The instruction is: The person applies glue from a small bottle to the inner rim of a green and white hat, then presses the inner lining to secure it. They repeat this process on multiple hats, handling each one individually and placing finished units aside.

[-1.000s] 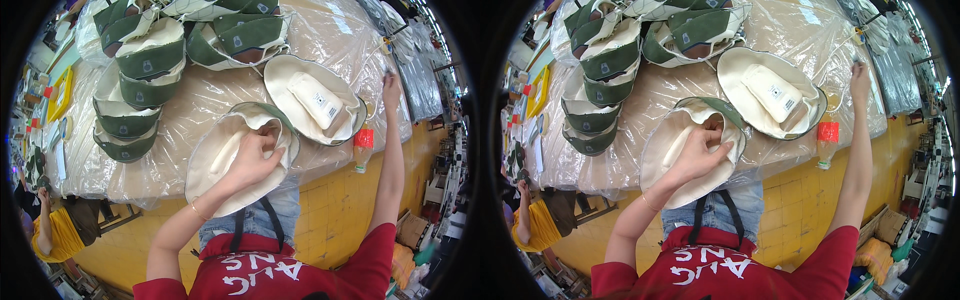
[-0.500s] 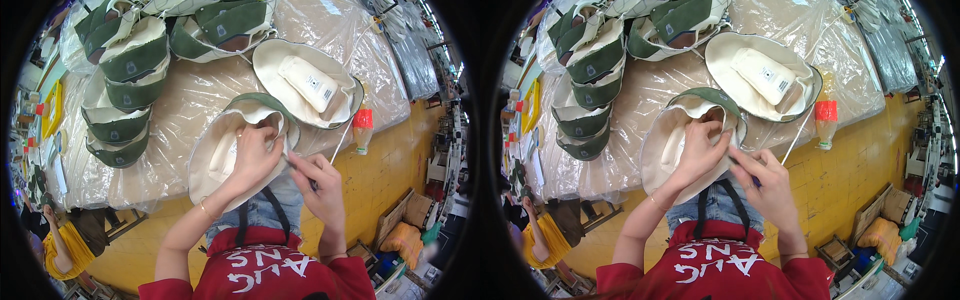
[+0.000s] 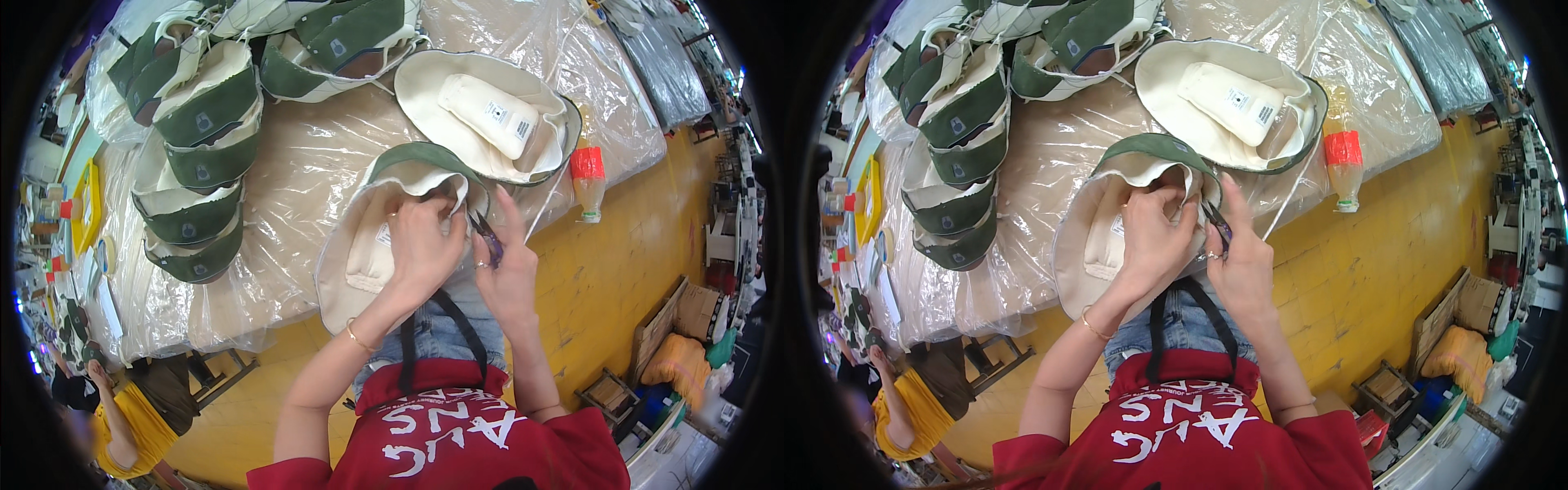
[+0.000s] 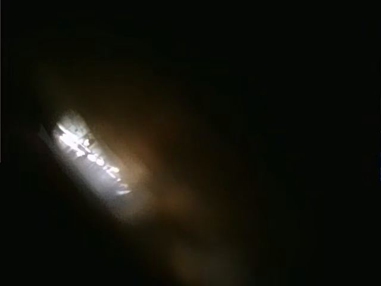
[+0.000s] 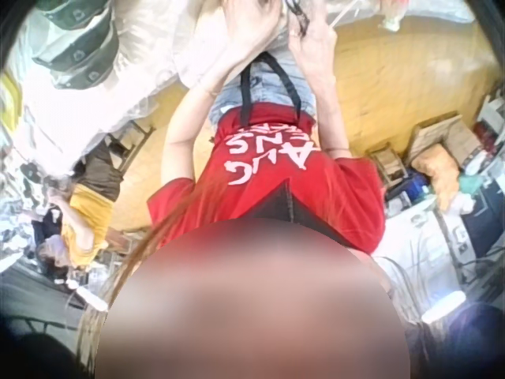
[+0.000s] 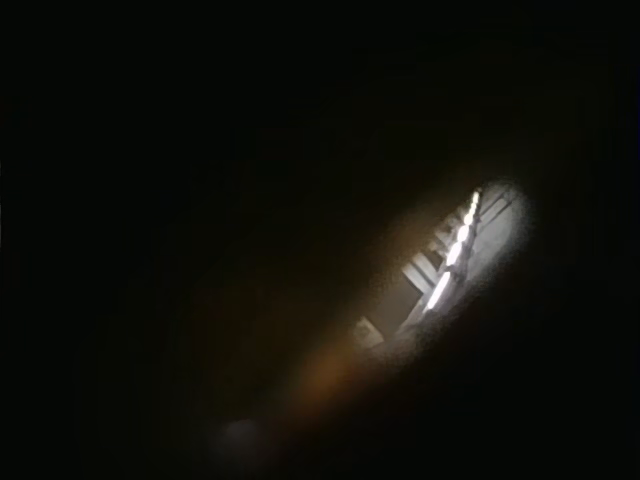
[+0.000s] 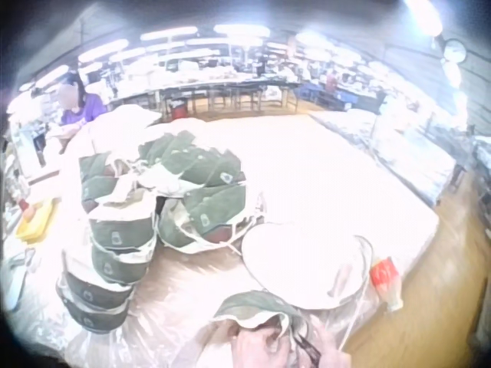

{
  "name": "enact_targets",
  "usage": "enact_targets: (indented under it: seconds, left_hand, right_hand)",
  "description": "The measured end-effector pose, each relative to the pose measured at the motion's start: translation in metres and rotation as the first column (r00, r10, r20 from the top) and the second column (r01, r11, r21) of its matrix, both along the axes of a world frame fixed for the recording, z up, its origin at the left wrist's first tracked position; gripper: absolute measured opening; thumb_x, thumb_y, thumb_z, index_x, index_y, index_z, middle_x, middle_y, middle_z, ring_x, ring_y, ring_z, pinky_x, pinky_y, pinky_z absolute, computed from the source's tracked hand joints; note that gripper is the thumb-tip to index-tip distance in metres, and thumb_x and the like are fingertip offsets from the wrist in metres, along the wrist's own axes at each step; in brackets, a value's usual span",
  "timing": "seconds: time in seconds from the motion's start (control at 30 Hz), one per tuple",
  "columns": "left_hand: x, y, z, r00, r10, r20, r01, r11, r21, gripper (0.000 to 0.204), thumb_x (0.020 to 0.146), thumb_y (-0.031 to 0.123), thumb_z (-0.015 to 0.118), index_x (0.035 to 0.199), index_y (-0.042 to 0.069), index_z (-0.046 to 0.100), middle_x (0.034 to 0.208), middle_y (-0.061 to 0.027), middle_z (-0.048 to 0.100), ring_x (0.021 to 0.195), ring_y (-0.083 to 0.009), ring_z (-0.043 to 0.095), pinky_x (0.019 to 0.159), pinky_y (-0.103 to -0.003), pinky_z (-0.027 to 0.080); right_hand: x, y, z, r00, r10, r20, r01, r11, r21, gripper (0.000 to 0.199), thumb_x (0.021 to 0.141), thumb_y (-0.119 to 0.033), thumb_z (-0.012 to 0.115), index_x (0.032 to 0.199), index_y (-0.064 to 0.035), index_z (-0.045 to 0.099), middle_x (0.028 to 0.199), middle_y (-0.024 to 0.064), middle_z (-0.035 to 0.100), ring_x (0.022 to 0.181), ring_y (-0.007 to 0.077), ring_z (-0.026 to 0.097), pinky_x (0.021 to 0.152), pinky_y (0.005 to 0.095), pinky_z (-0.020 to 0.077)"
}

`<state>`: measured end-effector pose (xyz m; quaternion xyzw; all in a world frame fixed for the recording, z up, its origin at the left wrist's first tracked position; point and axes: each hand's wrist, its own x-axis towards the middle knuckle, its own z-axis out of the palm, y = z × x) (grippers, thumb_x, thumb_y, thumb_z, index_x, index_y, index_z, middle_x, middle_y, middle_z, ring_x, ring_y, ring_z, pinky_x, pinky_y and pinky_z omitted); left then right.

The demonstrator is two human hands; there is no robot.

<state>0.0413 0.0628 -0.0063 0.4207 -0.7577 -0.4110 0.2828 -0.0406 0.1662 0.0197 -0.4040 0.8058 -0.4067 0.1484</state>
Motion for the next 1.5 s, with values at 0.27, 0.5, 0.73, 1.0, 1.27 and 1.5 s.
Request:
enact_targets:
  seconds: [0.27,0.5,0.73,1.0,1.27,1.5]
  left_hand:
    - [0.0,-0.002,0.003,0.995,-0.072,0.063,0.064,0.991,0.117,0.02,0.081,0.017,0.064,0.085,0.0,0.073,0.078,-0.0192,0.068,0.082,-0.0369,0.063,0.081,-0.045,0.045]
    - [-0.003,0.003,-0.002,0.993,-0.076,0.085,0.07,0.995,0.067,0.019,0.081,0.018,0.063,0.089,0.003,0.073,0.078,-0.0176,0.069,0.081,-0.0366,0.064,0.088,-0.048,0.043]
    - [-0.004,0.003,-0.005,0.997,-0.057,0.047,0.059,0.997,-0.059,0.02,0.08,0.017,0.065,0.086,-0.001,0.071,0.077,-0.0212,0.067,0.076,-0.039,0.065,0.074,-0.044,0.049]
    - [-0.003,0.001,0.0,0.997,-0.071,0.04,0.07,0.997,0.033,0.02,0.08,0.016,0.064,0.088,0.0,0.071,0.079,-0.018,0.069,0.079,-0.0365,0.065,0.082,-0.045,0.046]
    - [-0.003,0.001,0.0,0.995,-0.081,0.058,0.082,0.997,-0.004,0.017,0.078,0.015,0.063,0.087,0.002,0.069,0.08,-0.0161,0.069,0.081,-0.0357,0.064,0.087,-0.048,0.042]
    - [-0.004,0.004,-0.008,0.996,-0.06,0.073,0.067,0.994,-0.088,0.023,0.078,0.018,0.064,0.092,-0.001,0.069,0.077,-0.0187,0.068,0.077,-0.0358,0.065,0.082,-0.046,0.045]
  right_hand:
    - [0.004,0.003,0.013,0.982,0.015,-0.187,-0.002,0.997,0.071,0.023,0.089,-0.004,0.063,0.112,0.0018,0.065,0.085,0.0168,0.065,0.069,0.0286,0.064,0.063,0.0368,0.0498]
    - [-0.003,-0.009,-0.003,0.982,0.072,-0.174,-0.054,0.993,0.106,0.025,0.089,-0.002,0.058,0.112,0.0017,0.065,0.088,0.0246,0.064,0.076,0.041,0.062,0.068,0.0454,0.0494]
    - [-0.011,-0.007,-0.003,0.997,0.002,0.073,-0.01,0.993,0.114,0.028,0.088,-0.003,0.056,0.114,0.0048,0.064,0.083,0.0291,0.062,0.07,0.0396,0.064,0.065,0.0414,0.0489]
    - [-0.025,-0.012,0.001,0.97,0.021,0.242,-0.053,0.991,0.125,0.028,0.09,-0.01,0.059,0.114,0.0027,0.066,0.077,0.0289,0.061,0.057,0.0324,0.058,0.062,0.0383,0.0479]
    - [-0.009,-0.014,-0.007,0.999,0.016,-0.028,-0.013,0.995,0.104,0.025,0.09,-0.004,0.059,0.113,0.0045,0.065,0.09,0.0255,0.067,0.077,0.0305,0.068,0.072,0.0346,0.0513]
    - [-0.002,-0.013,-0.02,0.996,-0.054,-0.073,0.058,0.997,0.052,0.024,0.087,0.0,0.059,0.11,0.0037,0.065,0.091,0.0257,0.066,0.081,0.0393,0.066,0.071,0.038,0.051]
